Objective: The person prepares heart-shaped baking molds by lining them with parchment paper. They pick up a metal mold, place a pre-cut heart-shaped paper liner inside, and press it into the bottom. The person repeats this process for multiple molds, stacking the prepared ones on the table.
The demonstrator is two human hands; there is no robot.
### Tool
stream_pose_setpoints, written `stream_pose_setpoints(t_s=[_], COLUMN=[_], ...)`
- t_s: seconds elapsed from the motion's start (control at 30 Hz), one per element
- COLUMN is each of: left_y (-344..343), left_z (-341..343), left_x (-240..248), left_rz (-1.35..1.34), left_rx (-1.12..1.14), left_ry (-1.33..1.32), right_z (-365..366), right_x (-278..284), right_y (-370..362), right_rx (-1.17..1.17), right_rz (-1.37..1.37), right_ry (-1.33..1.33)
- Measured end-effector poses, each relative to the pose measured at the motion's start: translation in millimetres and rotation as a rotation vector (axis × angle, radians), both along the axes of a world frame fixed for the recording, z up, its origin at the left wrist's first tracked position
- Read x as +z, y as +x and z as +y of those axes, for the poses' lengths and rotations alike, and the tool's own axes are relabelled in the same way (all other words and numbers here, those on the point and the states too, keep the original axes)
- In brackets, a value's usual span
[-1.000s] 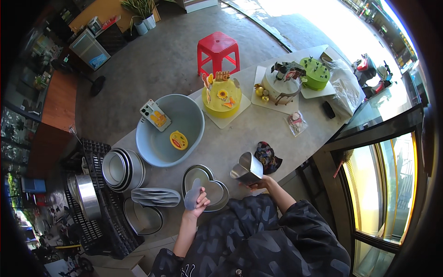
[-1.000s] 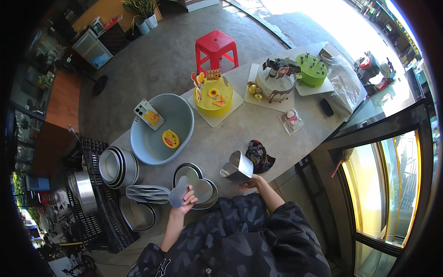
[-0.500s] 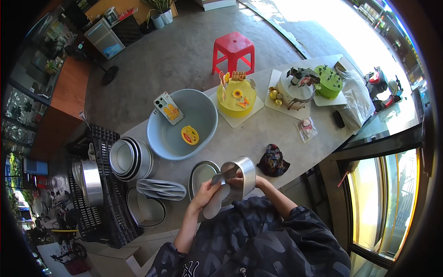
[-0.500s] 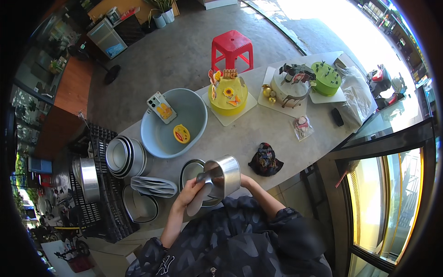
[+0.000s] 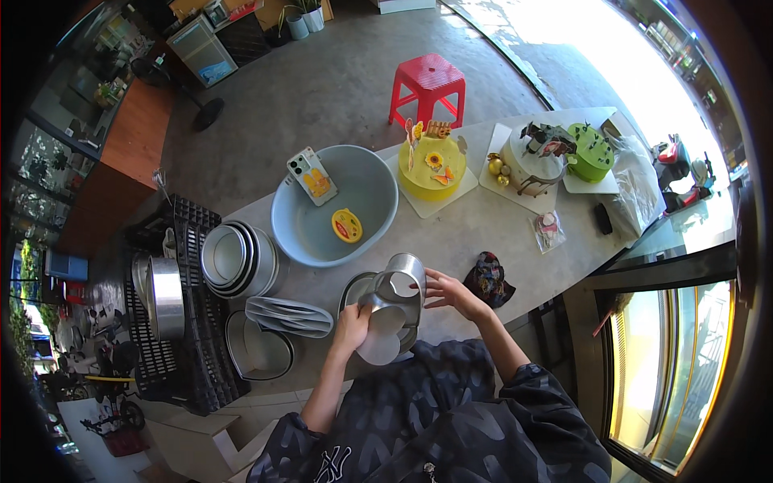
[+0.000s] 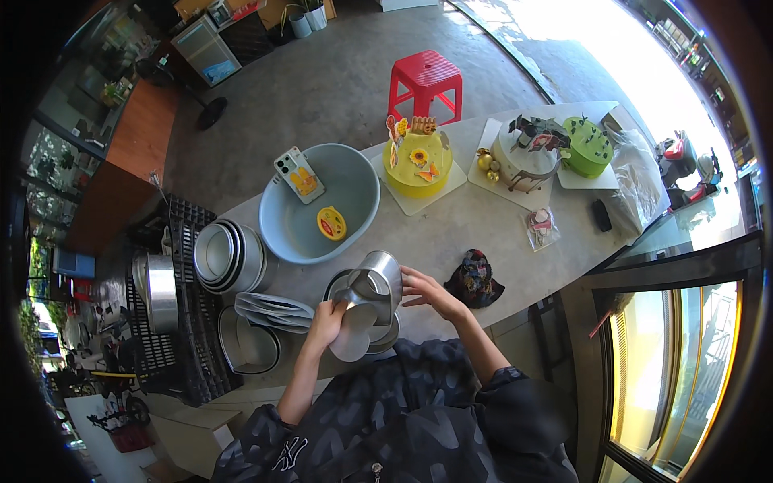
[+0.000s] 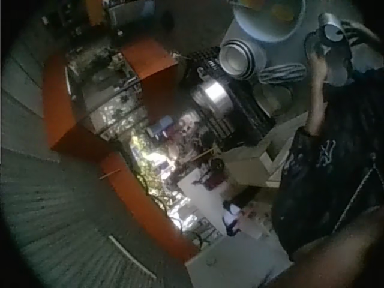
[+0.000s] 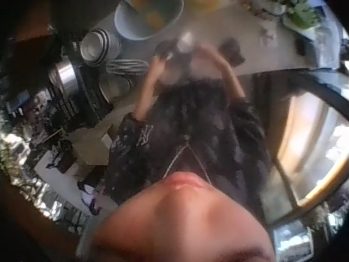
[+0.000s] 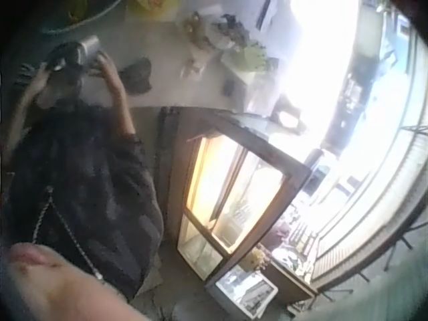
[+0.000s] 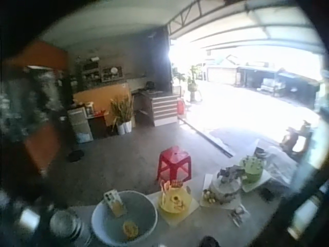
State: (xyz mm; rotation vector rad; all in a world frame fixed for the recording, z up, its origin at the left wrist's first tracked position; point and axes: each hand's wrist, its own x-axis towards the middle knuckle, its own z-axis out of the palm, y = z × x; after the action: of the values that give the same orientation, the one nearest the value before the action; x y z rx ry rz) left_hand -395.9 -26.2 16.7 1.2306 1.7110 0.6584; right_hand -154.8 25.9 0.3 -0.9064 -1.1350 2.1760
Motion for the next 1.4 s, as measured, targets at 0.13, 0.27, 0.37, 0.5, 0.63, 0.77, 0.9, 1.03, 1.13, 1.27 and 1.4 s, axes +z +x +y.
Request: stream_pose_setpoints(t_s=[0.13, 0.27, 0.37, 0.5, 0.63, 0.77, 0.9, 1.03, 1.13, 1.27, 1.4], left_y=[-3, -3, -10, -20, -18, -6, -6, -3, -7, -5, 4], left_z=[0, -7, -13, -18, -23, -28, -36, -40, -42, -35, -26], left_x=[-6, -14, -16, -12, -14, -10, -24, -30, -36, -34, -16], left_rz=[0.008, -0.312, -0.517, -0.609, -0.578, -0.55, -0.554, -0.623, -0.555, -0.5, -0.545], left_rx=[-0.036, 0.07, 0.162, 0.213, 0.188, 0.171, 0.147, 0.19, 0.217, 0.246, 0.225], left_ry=[-0.094, -0.089, -0.1, -0.162, -0.195, -0.179, -0.193, -0.193, -0.152, -0.081, -0.028], right_z=[-4, 3, 15, 31, 35, 24, 19, 17, 9, -7, -18], right_x=[3, 3, -15, -30, -62, -87, -114, -110, -72, -31, 8], right_y=[-15, -13, 0, 7, 0, -9, -17, -29, -42, -50, -51], right_rx=[-0.031, -0.154, -0.391, -0.621, -0.551, -0.307, -0.3, -0.376, -0.509, -0.258, 0.284], right_rz=[-0.114, -0.182, -0.37, -0.95, -1.091, -1.122, -1.081, -1.032, -1.001, -0.74, -0.421], right_ry=[0.187, 0.179, 0.407, 0.914, 1.142, 1.285, 1.332, 1.322, 1.21, 0.696, 0.164])
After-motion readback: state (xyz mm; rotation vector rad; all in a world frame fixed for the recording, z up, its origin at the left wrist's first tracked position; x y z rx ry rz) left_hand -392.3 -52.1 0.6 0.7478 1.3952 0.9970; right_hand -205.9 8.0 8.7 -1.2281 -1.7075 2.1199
